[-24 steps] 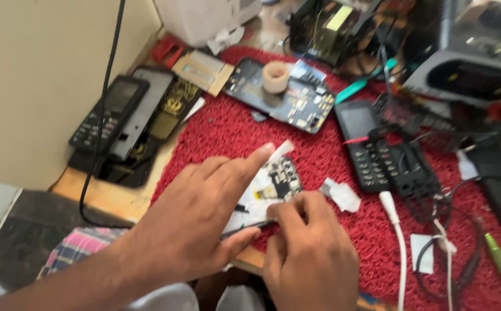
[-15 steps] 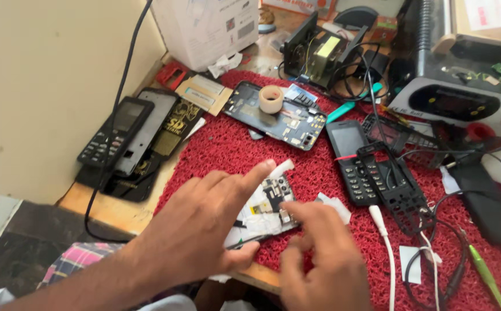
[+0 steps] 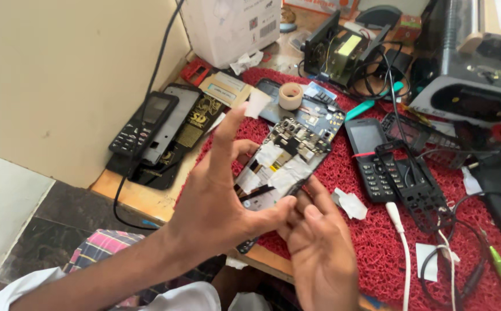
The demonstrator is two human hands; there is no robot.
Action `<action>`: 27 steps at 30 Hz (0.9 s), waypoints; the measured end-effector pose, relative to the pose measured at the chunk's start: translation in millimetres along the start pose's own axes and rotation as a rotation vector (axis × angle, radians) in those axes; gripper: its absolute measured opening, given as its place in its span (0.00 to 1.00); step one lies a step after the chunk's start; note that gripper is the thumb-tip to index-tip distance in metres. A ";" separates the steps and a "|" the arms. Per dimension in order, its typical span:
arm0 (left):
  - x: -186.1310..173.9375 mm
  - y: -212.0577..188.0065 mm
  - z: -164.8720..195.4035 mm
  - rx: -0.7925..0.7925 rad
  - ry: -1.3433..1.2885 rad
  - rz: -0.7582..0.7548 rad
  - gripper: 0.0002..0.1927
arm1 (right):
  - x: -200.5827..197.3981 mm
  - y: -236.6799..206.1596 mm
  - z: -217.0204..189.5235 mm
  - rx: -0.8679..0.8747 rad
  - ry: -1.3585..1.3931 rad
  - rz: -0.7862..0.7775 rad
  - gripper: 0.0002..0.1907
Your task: The person cleans the edges of a disassembled mobile phone with a white wipe, then applies white tape along the side and back edges of the phone chassis. The person handles the phone and tape throughout the clip.
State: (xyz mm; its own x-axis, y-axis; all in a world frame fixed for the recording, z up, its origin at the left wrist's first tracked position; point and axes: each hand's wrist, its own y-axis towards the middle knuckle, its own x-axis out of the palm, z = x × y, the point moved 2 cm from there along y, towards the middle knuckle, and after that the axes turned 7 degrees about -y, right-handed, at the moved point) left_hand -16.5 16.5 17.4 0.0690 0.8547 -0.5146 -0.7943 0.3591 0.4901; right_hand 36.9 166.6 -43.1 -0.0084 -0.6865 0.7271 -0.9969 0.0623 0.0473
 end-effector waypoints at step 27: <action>0.9 -12.3 14.1 -0.210 -0.644 -0.198 0.40 | -30.5 -13.2 -16.4 0.035 0.381 -0.335 0.17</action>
State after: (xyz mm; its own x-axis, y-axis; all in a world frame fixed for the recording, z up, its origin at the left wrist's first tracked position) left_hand 1.8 18.2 20.8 0.5168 0.8556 -0.0292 -0.8248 0.5067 0.2510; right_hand 51.7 198.6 -54.7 0.3345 -0.3513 0.8744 -0.9422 -0.1451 0.3022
